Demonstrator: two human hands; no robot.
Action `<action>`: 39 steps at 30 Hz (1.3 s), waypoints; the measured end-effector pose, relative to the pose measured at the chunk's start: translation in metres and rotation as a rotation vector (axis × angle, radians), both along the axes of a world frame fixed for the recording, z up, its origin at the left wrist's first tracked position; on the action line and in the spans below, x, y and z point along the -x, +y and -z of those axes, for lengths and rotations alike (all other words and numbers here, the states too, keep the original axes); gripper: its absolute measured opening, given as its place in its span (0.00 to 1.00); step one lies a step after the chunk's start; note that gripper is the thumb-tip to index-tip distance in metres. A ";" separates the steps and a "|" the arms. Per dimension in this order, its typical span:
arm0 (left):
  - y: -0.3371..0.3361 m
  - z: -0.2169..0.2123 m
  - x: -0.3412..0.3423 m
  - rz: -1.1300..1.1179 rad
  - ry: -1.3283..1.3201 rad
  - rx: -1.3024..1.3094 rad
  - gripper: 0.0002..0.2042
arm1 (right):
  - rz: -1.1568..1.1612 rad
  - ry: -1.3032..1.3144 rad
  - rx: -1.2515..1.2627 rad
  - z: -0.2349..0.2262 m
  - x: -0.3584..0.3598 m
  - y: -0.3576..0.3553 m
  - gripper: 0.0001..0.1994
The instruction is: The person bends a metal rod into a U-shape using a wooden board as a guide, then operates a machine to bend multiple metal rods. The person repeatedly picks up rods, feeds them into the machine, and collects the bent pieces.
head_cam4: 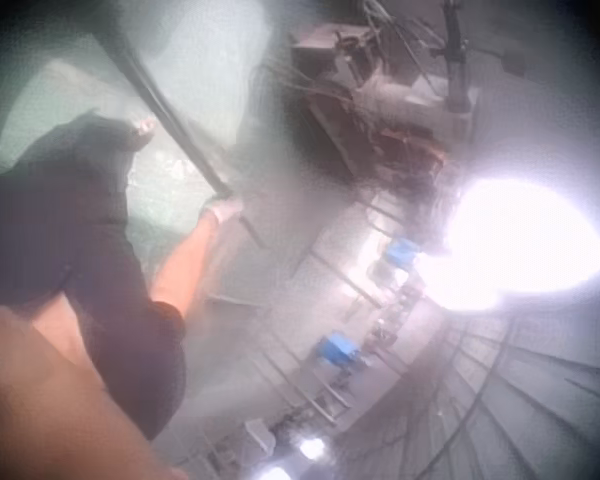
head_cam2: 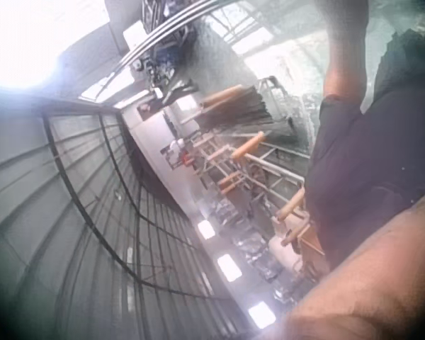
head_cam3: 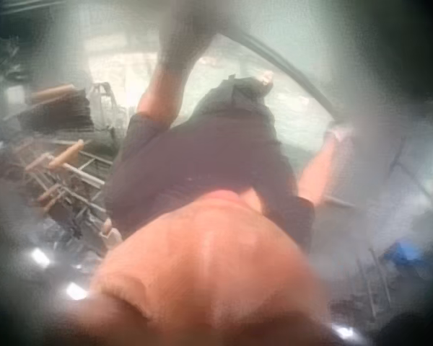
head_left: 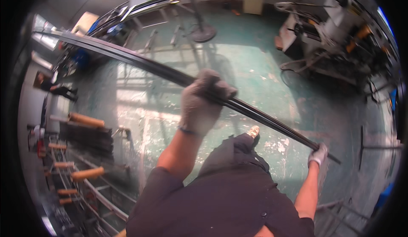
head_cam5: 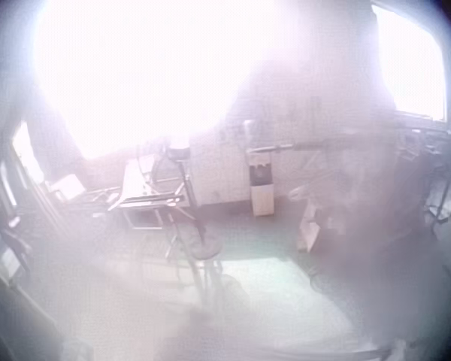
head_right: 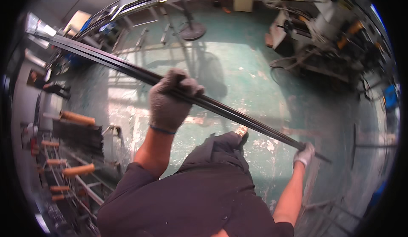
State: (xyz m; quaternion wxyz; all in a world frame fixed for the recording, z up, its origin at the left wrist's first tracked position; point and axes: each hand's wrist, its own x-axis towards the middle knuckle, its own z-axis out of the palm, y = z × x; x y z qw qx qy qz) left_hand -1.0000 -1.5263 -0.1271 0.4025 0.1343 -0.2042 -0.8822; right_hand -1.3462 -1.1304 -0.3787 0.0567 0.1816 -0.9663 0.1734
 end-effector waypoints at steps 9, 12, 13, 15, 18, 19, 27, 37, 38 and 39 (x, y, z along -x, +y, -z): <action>-0.020 0.010 0.214 0.034 0.078 0.141 0.10 | 0.712 -0.213 0.884 0.008 0.159 -0.019 0.20; -0.001 0.034 0.307 0.158 -0.030 0.069 0.10 | 0.169 -1.108 2.035 -0.050 0.176 -0.064 0.16; 0.009 0.035 0.344 0.196 -0.071 0.068 0.11 | 0.029 -1.286 2.228 -0.073 0.189 -0.080 0.14; 0.023 0.038 0.403 0.290 -0.070 0.119 0.13 | 0.136 -1.202 2.275 -0.077 0.232 -0.084 0.11; 0.029 0.019 0.474 0.299 -0.190 0.252 0.13 | 0.210 -1.037 2.243 -0.059 0.314 -0.069 0.09; 0.020 0.016 0.492 0.326 -0.089 0.265 0.13 | 0.250 -0.992 2.189 -0.060 0.335 -0.060 0.09; -0.025 -0.020 0.643 0.339 0.113 0.415 0.11 | 0.374 -0.824 2.206 -0.035 0.552 0.027 0.09; -0.020 0.006 0.842 0.102 -0.222 0.414 0.14 | 0.371 -0.817 2.276 -0.085 0.815 0.021 0.08; -0.019 0.013 0.855 0.060 -0.238 0.382 0.15 | 0.329 -0.833 2.283 -0.088 0.839 0.018 0.08; -0.018 0.021 0.872 0.029 -0.250 0.353 0.16 | 0.289 -0.836 2.296 -0.090 0.864 0.018 0.08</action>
